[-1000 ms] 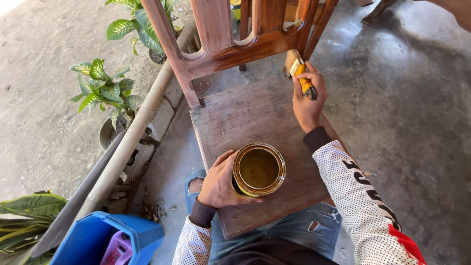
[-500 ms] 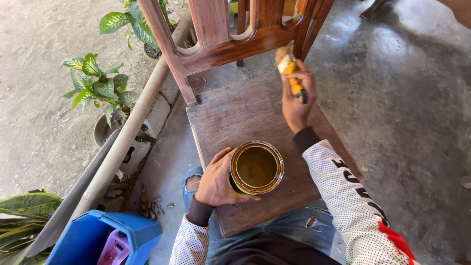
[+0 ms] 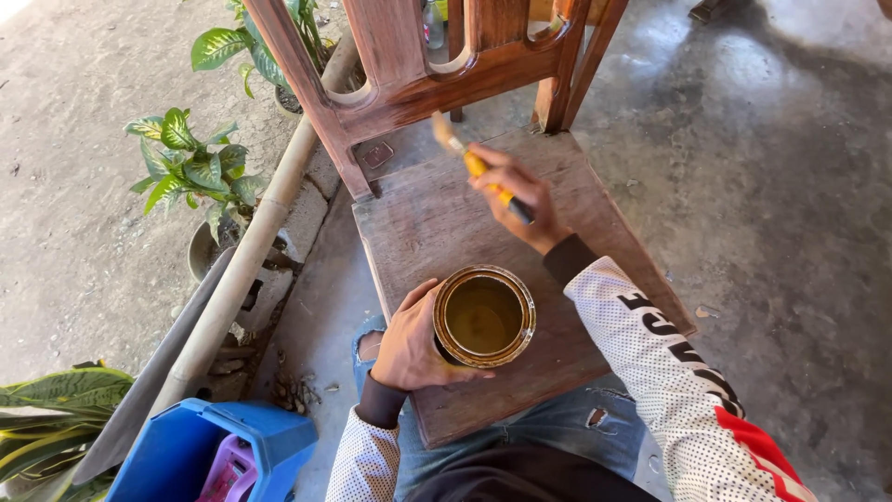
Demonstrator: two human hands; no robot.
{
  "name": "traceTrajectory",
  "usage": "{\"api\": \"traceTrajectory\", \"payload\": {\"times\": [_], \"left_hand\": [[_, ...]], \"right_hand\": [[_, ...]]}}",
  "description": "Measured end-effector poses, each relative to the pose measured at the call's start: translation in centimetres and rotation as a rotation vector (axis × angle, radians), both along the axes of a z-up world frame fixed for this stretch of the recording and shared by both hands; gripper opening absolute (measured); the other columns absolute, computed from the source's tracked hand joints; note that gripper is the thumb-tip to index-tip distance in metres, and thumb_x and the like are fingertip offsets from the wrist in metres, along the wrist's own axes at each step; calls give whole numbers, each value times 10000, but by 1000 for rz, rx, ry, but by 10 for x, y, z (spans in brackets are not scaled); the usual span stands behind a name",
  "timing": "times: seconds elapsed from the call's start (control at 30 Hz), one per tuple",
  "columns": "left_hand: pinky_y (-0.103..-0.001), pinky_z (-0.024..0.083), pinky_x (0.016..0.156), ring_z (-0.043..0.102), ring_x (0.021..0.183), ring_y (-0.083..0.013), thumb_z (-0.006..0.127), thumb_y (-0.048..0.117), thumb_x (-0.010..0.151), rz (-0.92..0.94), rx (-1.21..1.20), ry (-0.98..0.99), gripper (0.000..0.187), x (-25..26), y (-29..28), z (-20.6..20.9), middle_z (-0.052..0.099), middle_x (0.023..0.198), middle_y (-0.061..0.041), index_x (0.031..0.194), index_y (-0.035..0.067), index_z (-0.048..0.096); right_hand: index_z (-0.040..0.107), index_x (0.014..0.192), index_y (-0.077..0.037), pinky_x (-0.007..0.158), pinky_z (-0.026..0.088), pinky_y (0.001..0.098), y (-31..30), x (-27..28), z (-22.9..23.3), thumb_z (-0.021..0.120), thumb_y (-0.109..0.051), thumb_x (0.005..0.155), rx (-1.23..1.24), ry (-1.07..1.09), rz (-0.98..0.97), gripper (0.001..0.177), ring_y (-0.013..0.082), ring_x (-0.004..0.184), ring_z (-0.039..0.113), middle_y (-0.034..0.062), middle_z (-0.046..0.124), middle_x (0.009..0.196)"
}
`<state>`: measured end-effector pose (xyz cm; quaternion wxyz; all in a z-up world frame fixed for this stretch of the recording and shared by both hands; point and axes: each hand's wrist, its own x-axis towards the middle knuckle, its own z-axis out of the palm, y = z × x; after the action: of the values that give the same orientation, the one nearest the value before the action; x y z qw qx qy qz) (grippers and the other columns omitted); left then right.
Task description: Painting a wooden chair using a brush and a can of wood finish
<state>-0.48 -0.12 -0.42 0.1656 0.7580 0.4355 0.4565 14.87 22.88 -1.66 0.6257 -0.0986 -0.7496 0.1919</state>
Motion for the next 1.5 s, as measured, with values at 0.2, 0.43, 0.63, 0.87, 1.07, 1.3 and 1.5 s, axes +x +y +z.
{"api": "traceTrajectory", "payload": {"times": [0.2,0.43,0.63,0.87,1.07,1.3,1.5], "left_hand": [[-581,463,1186,777,1152,-436,1029,577,562,1,14,-9,1127,-1,0,1,762,1220,-294,1360,-80,578],[-565,455,1199,775,1170,-415,1032,580,552,2,6,1,1156,-2,1,-1,763,1236,-279,1387,-74,574],[-559,461,1191,774,1172,-411,1020,590,565,4,18,-9,1153,0,1,-3,762,1241,-281,1392,-77,572],[-550,450,1211,772,1176,-395,988,617,564,18,-6,5,1201,-5,-2,-12,753,1257,-274,1435,-77,537],[-466,405,1270,734,1223,-253,955,532,607,111,-93,153,1102,-2,-9,-3,686,1448,-107,1475,22,508],[-477,351,1310,691,1326,-261,971,547,586,76,-108,176,1214,-3,-6,-24,654,1515,-139,1547,19,449],[-457,406,1268,731,1248,-266,973,543,599,137,-76,176,1170,0,-10,-15,706,1432,-156,1507,-5,477]], "right_hand": [[736,943,10,989,602,469,30,40,6,815,17,1032,62,133,-366,119,403,1162,754,257,767,1278],[654,985,17,1025,578,510,29,31,-11,806,65,1017,-65,304,-541,162,420,1213,711,260,714,1258],[711,937,3,1017,588,459,-11,-18,1,809,50,1004,-135,237,-287,128,384,1238,718,234,750,1301],[784,1032,-23,866,648,424,-34,-16,16,952,20,859,-227,-23,46,245,363,1076,798,197,808,1129],[499,1454,-147,1441,603,574,-72,138,134,643,54,1129,-459,-101,271,409,306,1385,688,-45,572,1395],[646,1133,-63,775,723,228,-154,92,211,806,-87,872,-300,-802,181,307,132,964,880,63,840,1179],[724,1122,-84,832,555,339,-149,61,179,805,-185,951,55,-957,107,214,213,976,622,16,762,1104]]}}
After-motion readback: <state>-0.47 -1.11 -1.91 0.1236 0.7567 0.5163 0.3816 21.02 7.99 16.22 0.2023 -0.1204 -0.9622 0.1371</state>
